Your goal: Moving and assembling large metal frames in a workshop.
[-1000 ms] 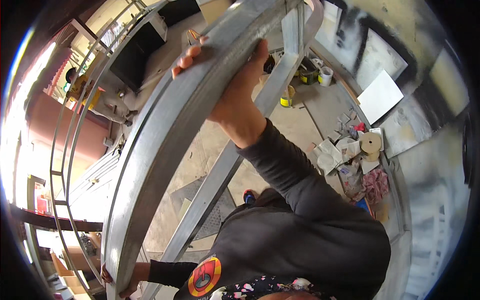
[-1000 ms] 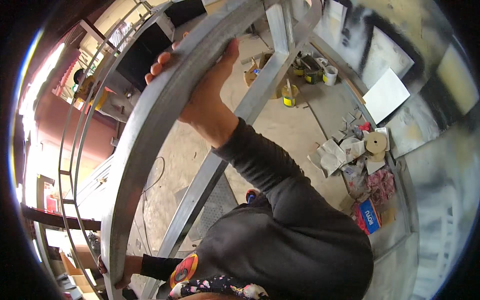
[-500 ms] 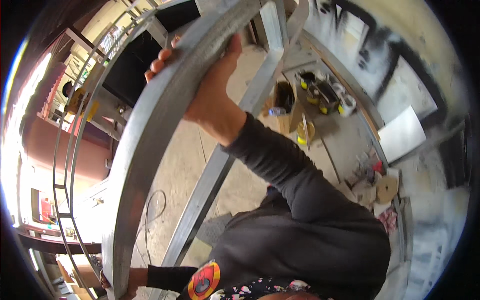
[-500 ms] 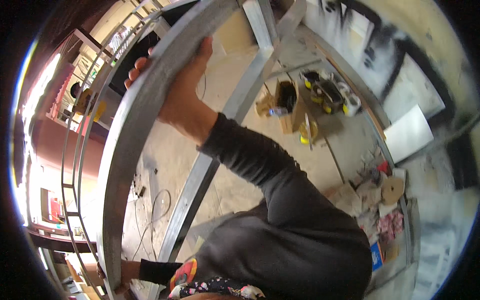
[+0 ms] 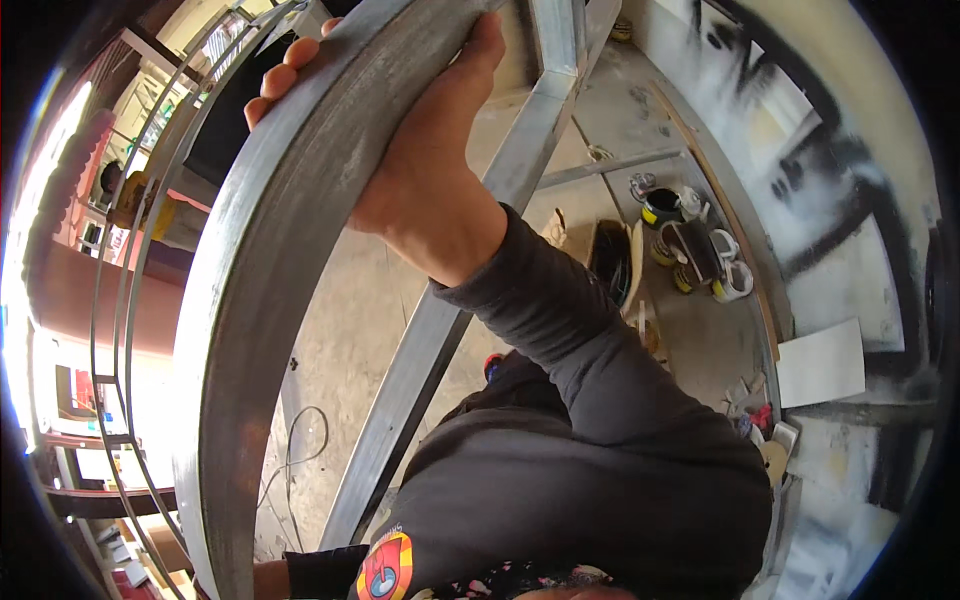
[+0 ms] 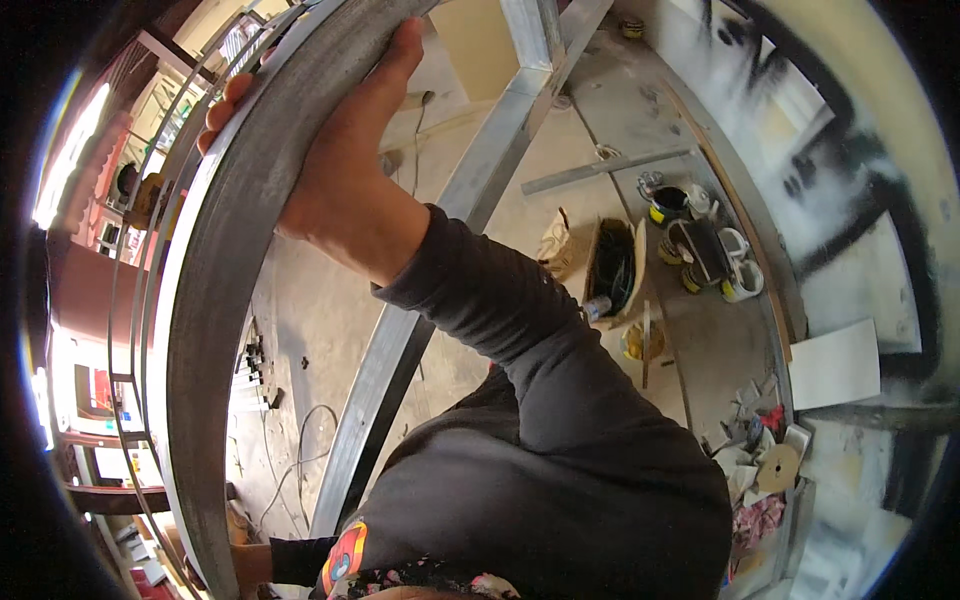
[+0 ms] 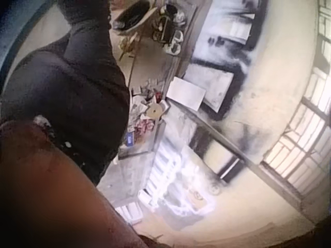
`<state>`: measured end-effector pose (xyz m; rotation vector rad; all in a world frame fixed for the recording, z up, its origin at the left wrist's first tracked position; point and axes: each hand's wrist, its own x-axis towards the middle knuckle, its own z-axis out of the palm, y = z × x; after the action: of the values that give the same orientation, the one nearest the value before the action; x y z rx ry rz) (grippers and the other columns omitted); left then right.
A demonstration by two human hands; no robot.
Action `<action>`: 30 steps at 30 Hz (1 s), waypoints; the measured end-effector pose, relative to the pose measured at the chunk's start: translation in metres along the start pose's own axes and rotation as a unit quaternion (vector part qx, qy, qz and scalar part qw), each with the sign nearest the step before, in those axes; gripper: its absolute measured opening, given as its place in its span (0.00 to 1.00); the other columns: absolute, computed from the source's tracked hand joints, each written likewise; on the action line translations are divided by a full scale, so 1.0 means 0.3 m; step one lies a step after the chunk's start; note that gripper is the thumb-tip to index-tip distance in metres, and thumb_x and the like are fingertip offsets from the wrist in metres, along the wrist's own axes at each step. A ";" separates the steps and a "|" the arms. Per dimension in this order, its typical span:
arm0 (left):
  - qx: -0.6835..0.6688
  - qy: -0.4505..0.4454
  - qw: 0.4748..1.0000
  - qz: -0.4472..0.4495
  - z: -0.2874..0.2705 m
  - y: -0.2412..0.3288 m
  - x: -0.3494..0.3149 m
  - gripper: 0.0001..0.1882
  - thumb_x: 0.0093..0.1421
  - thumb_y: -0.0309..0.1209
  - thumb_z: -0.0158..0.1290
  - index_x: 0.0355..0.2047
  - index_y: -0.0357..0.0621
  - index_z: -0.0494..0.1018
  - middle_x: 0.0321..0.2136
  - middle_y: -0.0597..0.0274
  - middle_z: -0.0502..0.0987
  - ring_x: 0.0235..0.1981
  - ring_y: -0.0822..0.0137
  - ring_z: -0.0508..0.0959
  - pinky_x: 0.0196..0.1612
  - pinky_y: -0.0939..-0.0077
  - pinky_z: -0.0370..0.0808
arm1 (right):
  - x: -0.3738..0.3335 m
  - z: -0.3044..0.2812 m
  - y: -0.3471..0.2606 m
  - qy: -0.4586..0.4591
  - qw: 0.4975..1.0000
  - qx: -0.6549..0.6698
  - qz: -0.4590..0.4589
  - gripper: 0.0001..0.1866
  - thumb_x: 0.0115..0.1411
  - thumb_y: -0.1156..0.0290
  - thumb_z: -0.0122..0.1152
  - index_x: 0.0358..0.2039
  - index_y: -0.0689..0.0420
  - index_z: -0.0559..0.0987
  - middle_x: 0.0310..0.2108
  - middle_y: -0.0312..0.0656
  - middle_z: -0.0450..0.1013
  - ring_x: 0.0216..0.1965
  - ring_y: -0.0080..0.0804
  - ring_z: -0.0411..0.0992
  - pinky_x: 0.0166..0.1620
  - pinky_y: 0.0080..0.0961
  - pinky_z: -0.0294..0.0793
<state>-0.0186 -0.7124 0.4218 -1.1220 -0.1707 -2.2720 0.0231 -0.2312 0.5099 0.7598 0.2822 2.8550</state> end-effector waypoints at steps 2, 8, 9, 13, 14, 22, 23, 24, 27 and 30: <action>0.010 0.002 1.000 0.010 -0.017 -0.098 -0.013 0.32 0.38 0.48 0.55 0.38 0.35 0.66 0.36 0.51 0.69 0.42 0.56 0.70 0.52 0.57 0.65 | 0.098 -0.032 -0.056 0.008 1.000 -0.007 0.006 0.47 0.52 0.23 0.25 0.37 0.61 0.68 0.27 0.50 0.69 0.34 0.48 0.70 0.44 0.47 0.70; 0.028 0.002 0.999 0.034 -0.069 -0.406 -0.029 0.32 0.39 0.48 0.54 0.38 0.35 0.66 0.36 0.51 0.69 0.43 0.56 0.70 0.53 0.57 0.65 | 0.385 -0.162 -0.260 -0.008 1.000 0.017 0.020 0.47 0.51 0.23 0.31 0.36 0.62 0.69 0.28 0.50 0.69 0.34 0.50 0.69 0.45 0.48 0.69; 0.033 0.002 0.999 0.035 -0.076 -0.454 -0.031 0.32 0.40 0.49 0.54 0.38 0.35 0.66 0.36 0.51 0.69 0.44 0.56 0.70 0.53 0.57 0.65 | 0.425 -0.175 -0.288 -0.006 1.000 0.019 0.020 0.47 0.51 0.23 0.31 0.36 0.62 0.69 0.28 0.50 0.69 0.34 0.50 0.69 0.45 0.48 0.69; 0.052 0.002 0.998 0.031 -0.102 -0.693 -0.042 0.31 0.40 0.49 0.54 0.38 0.35 0.66 0.37 0.51 0.69 0.44 0.56 0.70 0.54 0.57 0.64 | 0.566 -0.211 -0.428 0.024 0.999 0.019 0.033 0.50 0.49 0.21 0.28 0.38 0.64 0.66 0.28 0.50 0.68 0.35 0.49 0.69 0.45 0.47 0.69; 0.058 -0.001 0.998 0.029 -0.105 -0.751 -0.044 0.31 0.41 0.49 0.54 0.38 0.35 0.66 0.37 0.51 0.69 0.44 0.56 0.70 0.54 0.57 0.64 | 0.613 -0.238 -0.456 0.024 0.998 0.027 0.059 0.51 0.49 0.20 0.28 0.38 0.64 0.66 0.28 0.50 0.68 0.35 0.48 0.69 0.44 0.46 0.70; 0.082 -0.015 0.996 0.025 -0.186 -1.241 -0.049 0.31 0.42 0.49 0.53 0.38 0.35 0.67 0.38 0.51 0.69 0.46 0.57 0.70 0.55 0.57 0.63 | 0.966 -0.365 -0.710 0.064 0.996 -0.015 0.053 0.58 0.33 0.10 0.27 0.25 0.61 0.71 0.19 0.46 0.68 0.24 0.43 0.71 0.27 0.42 0.70; 0.092 -0.015 0.995 0.028 -0.182 -1.281 -0.043 0.31 0.42 0.49 0.53 0.39 0.35 0.67 0.38 0.51 0.69 0.46 0.57 0.70 0.55 0.57 0.63 | 0.995 -0.370 -0.736 0.085 0.995 -0.019 0.041 0.58 0.32 0.09 0.27 0.24 0.62 0.70 0.18 0.46 0.67 0.23 0.42 0.71 0.26 0.41 0.70; 0.100 -0.016 0.994 0.031 -0.185 -1.327 -0.039 0.31 0.42 0.49 0.53 0.39 0.35 0.67 0.38 0.51 0.69 0.46 0.57 0.70 0.55 0.57 0.63 | 1.035 -0.388 -0.763 0.085 0.995 -0.018 0.043 0.58 0.32 0.09 0.27 0.24 0.62 0.70 0.18 0.46 0.67 0.23 0.42 0.71 0.26 0.41 0.70; 0.120 -0.014 0.992 0.049 -0.204 -1.474 -0.045 0.30 0.43 0.49 0.53 0.39 0.35 0.67 0.38 0.51 0.69 0.46 0.57 0.69 0.56 0.57 0.63 | 1.166 -0.425 -0.878 0.069 0.997 -0.019 -0.003 0.57 0.33 0.10 0.27 0.24 0.60 0.70 0.18 0.46 0.67 0.21 0.42 0.70 0.25 0.41 0.69; 0.135 -0.010 0.989 0.051 -0.204 -1.621 -0.048 0.30 0.43 0.49 0.52 0.39 0.35 0.67 0.39 0.51 0.69 0.47 0.57 0.69 0.57 0.56 0.62 | 1.258 -0.412 -1.010 0.061 0.997 -0.009 -0.048 0.54 0.36 0.11 0.28 0.25 0.59 0.70 0.18 0.47 0.67 0.20 0.43 0.69 0.25 0.40 0.69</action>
<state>-0.3263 -0.3310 0.4401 -0.9881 -0.4067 -2.0745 -0.3262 0.1259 0.5145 0.5540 0.3006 2.8137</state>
